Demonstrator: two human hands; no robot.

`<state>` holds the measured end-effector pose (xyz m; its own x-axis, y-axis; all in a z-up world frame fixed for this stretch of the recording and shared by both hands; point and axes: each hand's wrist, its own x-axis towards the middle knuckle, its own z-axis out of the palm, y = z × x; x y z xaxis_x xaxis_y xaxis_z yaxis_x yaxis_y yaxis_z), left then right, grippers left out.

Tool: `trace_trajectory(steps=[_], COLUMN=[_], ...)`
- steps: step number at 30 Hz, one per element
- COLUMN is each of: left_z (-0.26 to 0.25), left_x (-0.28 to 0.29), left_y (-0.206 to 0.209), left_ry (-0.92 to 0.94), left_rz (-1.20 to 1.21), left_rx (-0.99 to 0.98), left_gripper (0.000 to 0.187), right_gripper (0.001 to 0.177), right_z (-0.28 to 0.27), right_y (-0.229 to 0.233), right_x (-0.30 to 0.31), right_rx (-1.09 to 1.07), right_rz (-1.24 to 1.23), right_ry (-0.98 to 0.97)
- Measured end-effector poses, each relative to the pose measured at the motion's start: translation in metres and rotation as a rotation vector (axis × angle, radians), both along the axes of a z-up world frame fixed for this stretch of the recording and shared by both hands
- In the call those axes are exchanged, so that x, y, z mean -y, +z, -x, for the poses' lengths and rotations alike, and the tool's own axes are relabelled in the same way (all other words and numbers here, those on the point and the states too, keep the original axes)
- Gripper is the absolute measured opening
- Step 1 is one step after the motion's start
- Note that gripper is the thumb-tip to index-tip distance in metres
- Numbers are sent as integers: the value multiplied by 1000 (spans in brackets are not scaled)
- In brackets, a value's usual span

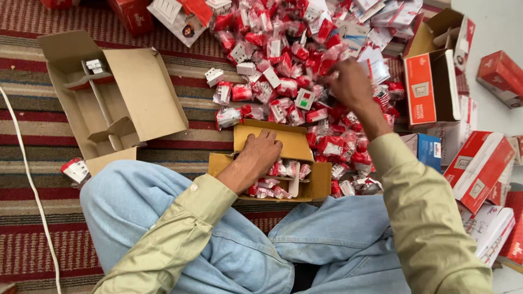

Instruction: The person picks up small individually wrapped electronics from a large pile and places them into a cardboard box. The person continues picking up the items, placing them into the slots of the box until it is full, and then places a printed card on top and closes the box.

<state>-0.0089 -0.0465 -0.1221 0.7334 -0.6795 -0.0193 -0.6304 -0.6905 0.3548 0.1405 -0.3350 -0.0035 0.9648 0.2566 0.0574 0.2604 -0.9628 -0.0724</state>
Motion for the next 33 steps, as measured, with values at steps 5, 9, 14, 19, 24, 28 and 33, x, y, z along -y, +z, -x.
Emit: trace_trajectory(steps=[5, 9, 14, 19, 24, 28, 33], left_z=[-5, -12, -11, -21, -26, -26, -36], left_x=[-7, -10, -23, -22, -26, -19, -27], left_y=[49, 54, 73, 112, 119, 100, 96], left_ry=[-69, -74, -49, 187, 323, 271, 256], left_rz=[-153, -143, -32, 117, 1087, 1259, 1476], left_rx=[-126, -185, -190, -310, -813, -1034, -928], left_gripper=[39, 35, 37, 46, 68, 77, 40], right_gripper=[77, 52, 32, 45, 25, 25, 91], right_z=[-28, -40, -11, 74, 130, 160, 170], right_y=[3, -26, -11, 35, 13, 33, 45], right_x=[-13, -20, -23, -49, -66, -115, -129], right_rx=[-109, -131, -23, -180, -433, -230, -177], right_rz=[-245, -266, -684, -1117, -1590, -1388, -1271], right_ry=[-363, -360, -264, -372, -498, -274, -57])
